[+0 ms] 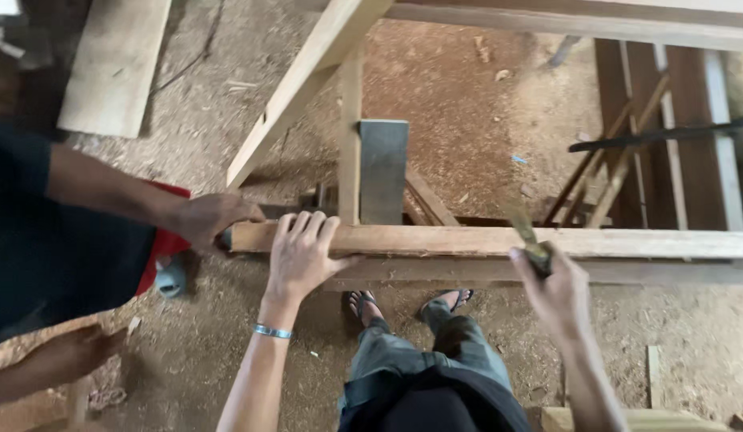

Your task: The person scrapes a wooden beam with a tool and sands it by hand to refine the surface.

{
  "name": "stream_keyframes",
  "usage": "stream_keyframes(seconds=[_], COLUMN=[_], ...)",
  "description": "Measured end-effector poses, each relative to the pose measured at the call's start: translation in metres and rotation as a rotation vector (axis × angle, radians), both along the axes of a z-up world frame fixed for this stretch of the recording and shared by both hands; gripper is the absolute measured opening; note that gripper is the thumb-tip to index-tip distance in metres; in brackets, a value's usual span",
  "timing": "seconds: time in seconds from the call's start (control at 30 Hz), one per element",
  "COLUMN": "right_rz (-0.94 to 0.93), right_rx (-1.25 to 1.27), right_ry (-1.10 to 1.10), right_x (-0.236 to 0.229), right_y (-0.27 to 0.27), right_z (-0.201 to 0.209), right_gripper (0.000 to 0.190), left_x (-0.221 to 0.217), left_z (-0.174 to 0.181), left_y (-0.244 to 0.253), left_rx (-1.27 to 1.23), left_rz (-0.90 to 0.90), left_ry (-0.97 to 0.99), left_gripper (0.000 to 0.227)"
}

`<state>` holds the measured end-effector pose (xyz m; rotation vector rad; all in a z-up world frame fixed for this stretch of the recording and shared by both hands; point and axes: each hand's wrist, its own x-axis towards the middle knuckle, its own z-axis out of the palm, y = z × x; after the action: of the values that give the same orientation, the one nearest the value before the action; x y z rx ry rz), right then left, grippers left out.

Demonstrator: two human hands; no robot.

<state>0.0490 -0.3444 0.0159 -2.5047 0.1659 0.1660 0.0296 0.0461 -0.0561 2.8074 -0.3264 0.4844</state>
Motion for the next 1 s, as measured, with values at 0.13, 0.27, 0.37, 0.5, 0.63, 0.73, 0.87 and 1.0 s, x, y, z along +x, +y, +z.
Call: stream_keyframes(seconds=[0.13,0.27,0.37,0.5,0.63,0.73,0.87,1.0], right_rz=[0.050,0.122,0.195,0.195,0.142,0.329,0.357,0.425], right_rx=[-0.147,-0.105,-0.258,-0.267,-0.278,-0.289,-0.374,-0.407], right_ry=[0.001,0.220,0.298,0.386,0.588,0.130,0.366,0.315], right_x=[0.018,0.005,-0.017,-0.041,-0.044,-0.045,-0.029,-0.019], right_y=[-0.004,-0.006,-0.011,-0.014,-0.009,0.007,0.033,0.027], right_z=[0.012,0.014,0.010,-0.008,-0.020,-0.022,-0.021,-0.004], right_gripper=[0.039,0.043,0.045,0.048,0.057,0.049,0.048,0.050], left_x=[0.004,0.008,0.014,0.008,0.010,0.012,0.011,0.013], left_z=[0.012,0.012,0.004,0.001,0.010,0.010,0.006,0.008], left_y=[-0.011,-0.019,-0.019,-0.018,-0.022,-0.023,-0.020,-0.024], left_rx=[-0.069,-0.037,0.036,0.044,0.060,0.108,0.108,0.070], left_rz=[0.004,0.037,0.035,0.026,0.018,0.012,0.008,0.001], left_ry=[0.026,-0.007,0.022,0.001,-0.142,-0.055,-0.046,-0.078], left_gripper=[0.078,0.086,0.084,0.081,0.073,0.076,0.077,0.074])
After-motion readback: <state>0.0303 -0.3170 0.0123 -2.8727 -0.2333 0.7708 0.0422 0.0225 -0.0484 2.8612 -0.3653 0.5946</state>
